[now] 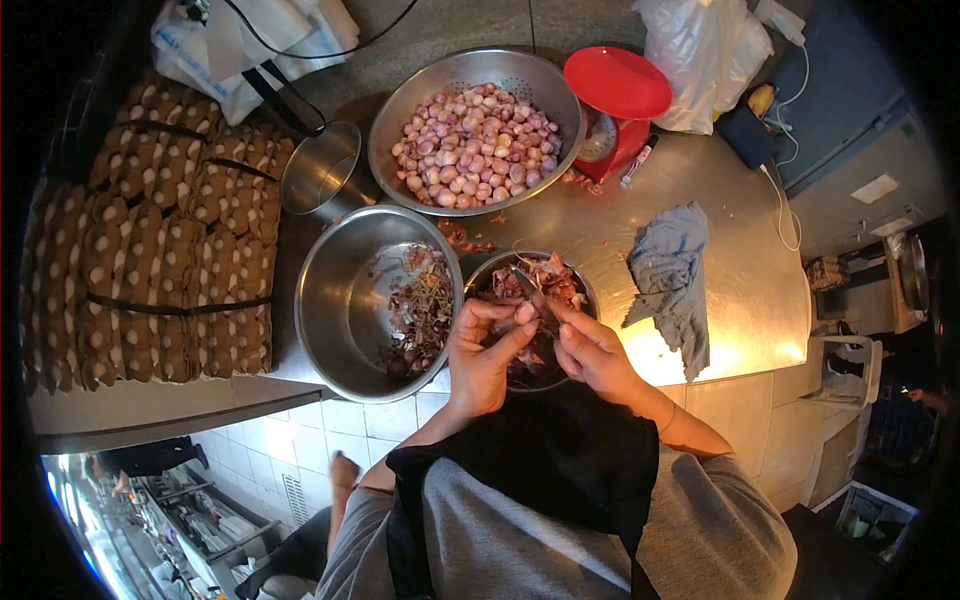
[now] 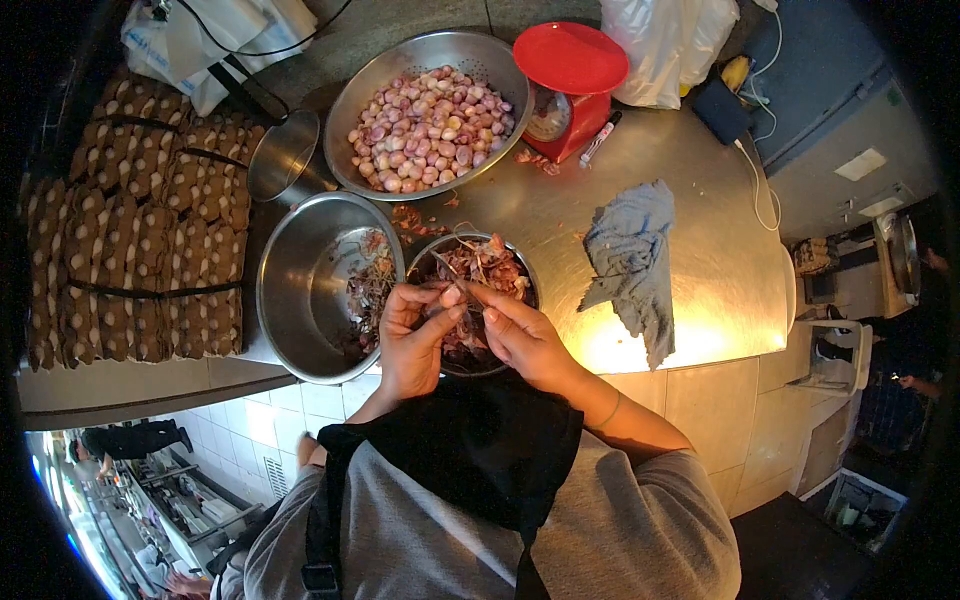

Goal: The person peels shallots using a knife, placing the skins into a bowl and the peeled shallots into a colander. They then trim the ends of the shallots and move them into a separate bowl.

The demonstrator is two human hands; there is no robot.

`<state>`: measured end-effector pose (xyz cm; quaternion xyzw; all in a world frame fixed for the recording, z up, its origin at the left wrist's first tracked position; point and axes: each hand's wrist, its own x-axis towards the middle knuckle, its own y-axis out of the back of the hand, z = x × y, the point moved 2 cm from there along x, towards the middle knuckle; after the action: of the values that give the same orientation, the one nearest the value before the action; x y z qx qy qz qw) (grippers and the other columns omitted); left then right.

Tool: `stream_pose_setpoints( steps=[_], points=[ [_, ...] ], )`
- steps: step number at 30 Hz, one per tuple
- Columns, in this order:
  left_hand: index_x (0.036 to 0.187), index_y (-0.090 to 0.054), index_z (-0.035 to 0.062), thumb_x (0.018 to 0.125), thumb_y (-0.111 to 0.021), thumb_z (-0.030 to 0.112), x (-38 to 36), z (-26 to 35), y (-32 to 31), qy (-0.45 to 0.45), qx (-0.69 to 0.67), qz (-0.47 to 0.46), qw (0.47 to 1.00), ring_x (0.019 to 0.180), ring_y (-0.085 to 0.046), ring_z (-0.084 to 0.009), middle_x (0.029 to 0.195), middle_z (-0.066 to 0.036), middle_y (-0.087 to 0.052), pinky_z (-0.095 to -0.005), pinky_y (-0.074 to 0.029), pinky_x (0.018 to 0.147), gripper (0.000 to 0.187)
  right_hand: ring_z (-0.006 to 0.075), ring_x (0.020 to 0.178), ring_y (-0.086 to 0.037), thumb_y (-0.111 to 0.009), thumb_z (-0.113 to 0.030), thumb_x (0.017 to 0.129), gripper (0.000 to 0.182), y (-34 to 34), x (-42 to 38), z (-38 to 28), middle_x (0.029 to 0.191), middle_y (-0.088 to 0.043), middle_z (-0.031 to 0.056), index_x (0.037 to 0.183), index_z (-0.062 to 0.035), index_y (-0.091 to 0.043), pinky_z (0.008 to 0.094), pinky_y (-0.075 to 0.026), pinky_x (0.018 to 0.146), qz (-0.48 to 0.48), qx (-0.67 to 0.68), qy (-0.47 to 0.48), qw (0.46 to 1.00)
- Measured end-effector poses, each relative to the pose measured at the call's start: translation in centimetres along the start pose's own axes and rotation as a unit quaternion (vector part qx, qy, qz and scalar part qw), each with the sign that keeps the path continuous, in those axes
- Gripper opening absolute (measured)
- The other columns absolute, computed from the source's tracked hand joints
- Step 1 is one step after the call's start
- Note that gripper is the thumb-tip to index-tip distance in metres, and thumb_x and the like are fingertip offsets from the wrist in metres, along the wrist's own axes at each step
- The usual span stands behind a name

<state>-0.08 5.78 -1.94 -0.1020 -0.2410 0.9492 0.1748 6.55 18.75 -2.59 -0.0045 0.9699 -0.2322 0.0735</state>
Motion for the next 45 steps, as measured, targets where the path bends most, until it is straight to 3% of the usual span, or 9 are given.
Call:
stream_pose_setpoints(
  steps=[1,8,22,25,31,33,39,41,45],
  points=[
    [0.089,-0.049,0.0046,0.07,-0.061,-0.01,0.1,0.2,0.0,0.015,0.006,-0.007,1.0,0.088,-0.054,-0.0127,0.096,-0.007,-0.055,-0.0248,-0.045,0.079,0.027,0.0027,0.05,-0.03,-0.038,-0.019,0.092,0.037,0.0,0.1,0.2,0.066,-0.04,-0.0046,0.126,-0.0046,-0.039,0.0152,-0.025,0.045,0.004,0.042,0.001,0.999],
    [0.102,-0.043,0.0036,0.076,-0.059,-0.004,0.2,-0.1,0.1,0.065,-0.016,-0.01,0.998,0.089,-0.054,-0.0156,0.101,-0.009,-0.05,-0.0284,-0.048,0.076,0.032,0.0019,0.052,-0.032,-0.039,-0.018,0.092,0.037,-0.4,0.1,-0.6,0.066,-0.041,-0.0048,0.126,-0.0037,-0.038,0.0154,-0.026,0.046,0.012,-0.086,0.052,0.995],
    [0.095,-0.05,0.0048,0.083,-0.053,0.002,0.2,0.4,0.0,0.12,-0.069,-0.048,0.989,0.086,-0.055,-0.0142,0.098,-0.007,-0.055,-0.029,-0.048,0.075,0.013,0.002,0.051,-0.028,-0.038,-0.017,0.092,0.04,0.1,0.1,-1.5,0.062,-0.034,-0.0076,0.13,-0.0061,-0.032,0.0149,-0.023,0.046,0.045,-0.025,0.035,0.998],
    [0.094,-0.051,0.0053,0.083,-0.052,0.002,0.3,0.4,0.1,0.119,-0.099,-0.056,0.986,0.086,-0.055,-0.0141,0.098,-0.007,-0.055,-0.0289,-0.047,0.077,0.012,0.0023,0.053,-0.029,-0.04,-0.017,0.091,0.042,0.4,-0.2,-1.3,0.065,-0.034,-0.0074,0.131,-0.0076,-0.03,0.0151,-0.024,0.047,-0.006,-0.066,0.01,0.998],
    [0.094,-0.051,0.0058,0.081,-0.054,0.0,0.3,0.0,0.5,0.113,-0.115,-0.045,0.986,0.086,-0.056,-0.0151,0.097,-0.007,-0.056,-0.0298,-0.048,0.077,0.015,0.0023,0.055,-0.032,-0.041,-0.019,0.09,0.041,-0.6,-0.4,-1.2,0.082,-0.048,-0.0034,0.129,-0.0057,-0.034,0.0144,-0.027,0.049,-0.037,-0.065,0.006,0.997],
    [0.096,-0.051,0.0055,0.081,-0.053,-0.001,0.4,0.1,0.4,0.114,-0.118,-0.038,0.986,0.086,-0.057,-0.0165,0.096,-0.008,-0.057,-0.0307,-0.048,0.077,0.016,0.002,0.055,-0.032,-0.04,-0.019,0.091,0.04,-0.4,-0.2,-1.3,0.089,-0.051,-0.0024,0.128,-0.0047,-0.036,0.014,-0.028,0.049,-0.017,-0.111,0.04,0.993],
    [0.099,-0.049,0.0044,0.082,-0.051,0.0,0.4,0.8,0.2,0.131,-0.142,-0.043,0.98,0.091,-0.058,-0.0209,0.097,-0.011,-0.058,-0.033,-0.047,0.081,0.018,0.0014,0.055,-0.027,-0.04,-0.017,0.091,0.041,0.4,-0.1,-1.1,0.095,-0.051,-0.0013,0.129,-0.0045,-0.034,0.0138,-0.025,0.048,0.034,-0.064,0.026,0.997],
    [0.1,-0.049,0.0044,0.083,-0.05,0.0,0.5,0.9,0.1,0.134,-0.148,-0.037,0.979,0.092,-0.057,-0.0212,0.099,-0.011,-0.058,-0.033,-0.047,0.082,0.018,0.0071,0.079,-0.045,-0.04,-0.014,0.09,0.041,0.3,-0.1,-1.8,0.114,-0.047,0.0046,0.129,-0.0022,-0.032,0.0179,-0.037,0.068,0.029,-0.099,0.029,0.994],
    [0.101,-0.048,0.0052,0.083,-0.05,0.001,0.5,0.8,0.0,0.13,-0.155,-0.037,0.979,0.093,-0.057,-0.0202,0.099,-0.01,-0.057,-0.033,-0.047,0.083,0.019,0.0157,0.116,-0.036,-0.041,-0.014,0.09,0.042,0.0,-0.1,-1.6,0.129,-0.039,0.01,0.129,0.0001,-0.031,0.0254,-0.027,0.095,0.019,-0.125,0.036,0.991]
  ],
)
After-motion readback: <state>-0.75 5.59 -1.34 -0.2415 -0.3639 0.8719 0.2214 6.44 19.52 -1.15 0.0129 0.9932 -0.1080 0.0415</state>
